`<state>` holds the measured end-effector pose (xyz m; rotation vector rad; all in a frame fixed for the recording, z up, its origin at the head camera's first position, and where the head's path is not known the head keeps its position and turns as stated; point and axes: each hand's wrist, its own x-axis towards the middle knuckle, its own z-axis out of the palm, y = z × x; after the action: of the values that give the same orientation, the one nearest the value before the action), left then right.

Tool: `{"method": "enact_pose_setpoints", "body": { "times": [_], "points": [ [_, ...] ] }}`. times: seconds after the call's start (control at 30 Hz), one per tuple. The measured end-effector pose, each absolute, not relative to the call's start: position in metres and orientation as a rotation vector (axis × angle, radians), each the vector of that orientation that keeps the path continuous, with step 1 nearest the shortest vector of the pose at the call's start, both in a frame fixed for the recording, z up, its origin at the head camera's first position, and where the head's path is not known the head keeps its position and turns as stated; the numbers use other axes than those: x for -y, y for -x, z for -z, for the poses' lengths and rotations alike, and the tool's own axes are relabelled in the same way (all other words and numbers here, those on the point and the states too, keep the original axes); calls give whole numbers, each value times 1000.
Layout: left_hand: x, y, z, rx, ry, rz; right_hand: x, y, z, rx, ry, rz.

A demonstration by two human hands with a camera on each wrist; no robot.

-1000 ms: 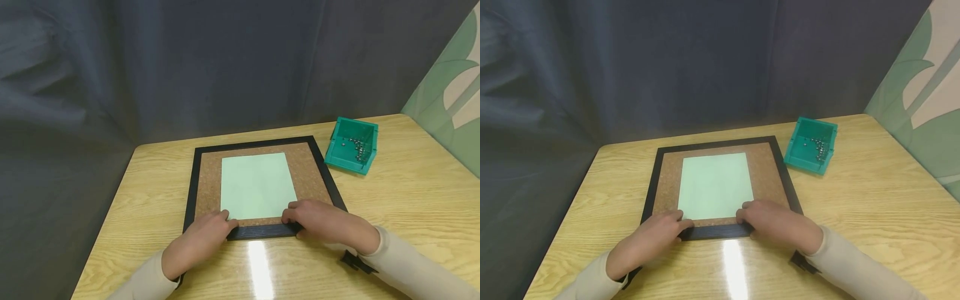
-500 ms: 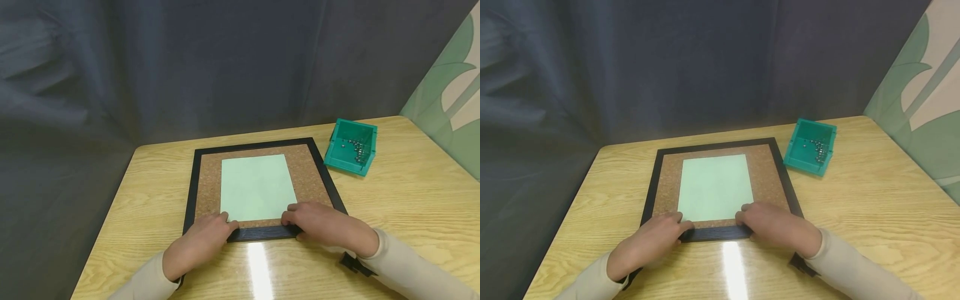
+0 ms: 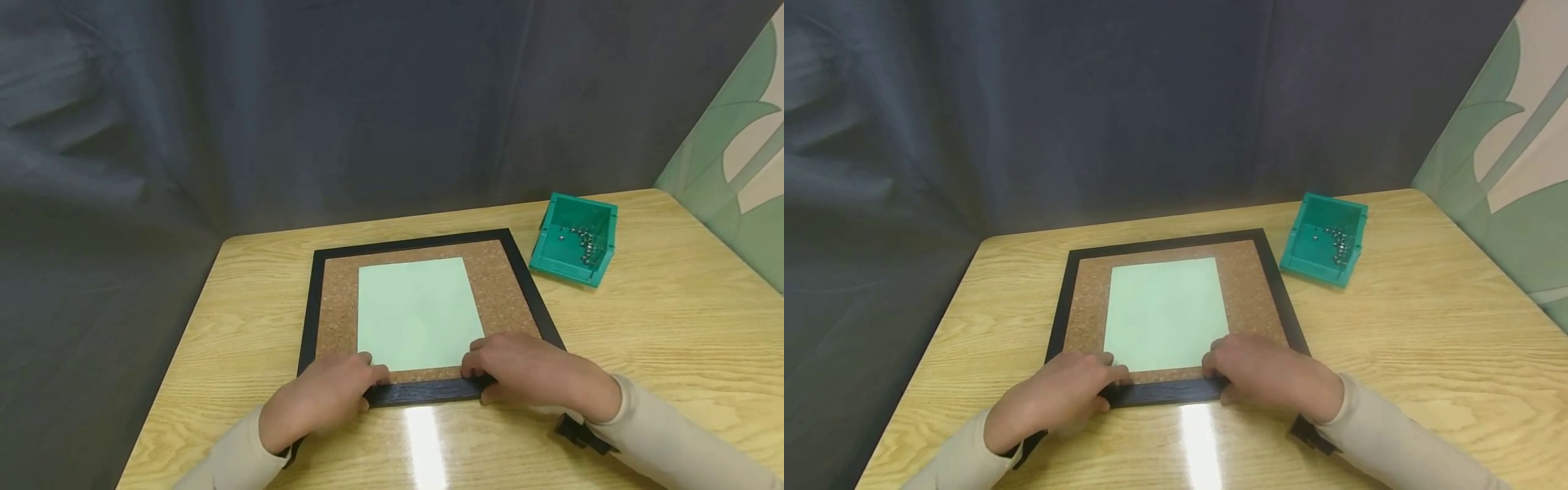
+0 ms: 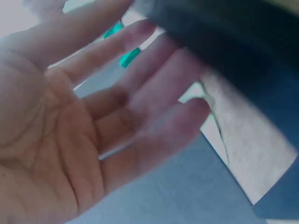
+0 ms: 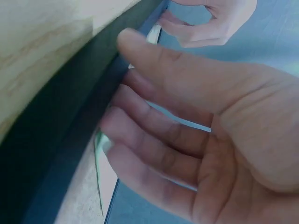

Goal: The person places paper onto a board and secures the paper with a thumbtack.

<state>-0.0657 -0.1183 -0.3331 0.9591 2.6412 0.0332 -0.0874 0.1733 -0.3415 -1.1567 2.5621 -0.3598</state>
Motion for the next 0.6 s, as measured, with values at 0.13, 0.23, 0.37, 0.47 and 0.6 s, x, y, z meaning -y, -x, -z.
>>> {"method": "enact_pose_setpoints", "body": {
  "times": [0.13, 0.23, 0.37, 0.47, 0.6],
  "points": [
    [126, 72, 325, -2697, -919, -77, -178, 92, 333, -2613, 1152, 378],
    [130, 78, 324, -2798, -883, -118, -185, 101, 323, -2702, 1128, 431],
    [134, 83, 327, -2851, -864, -151, -201, 118, 309, -2823, 1015, 502],
    [133, 86, 331, -2829, -838, -146, -221, 136, 298, -2928, 897, 503],
    [131, 86, 337, -2814, -826, -67, -250, 162, 289, -3058, 715, 493]
  ]
}}
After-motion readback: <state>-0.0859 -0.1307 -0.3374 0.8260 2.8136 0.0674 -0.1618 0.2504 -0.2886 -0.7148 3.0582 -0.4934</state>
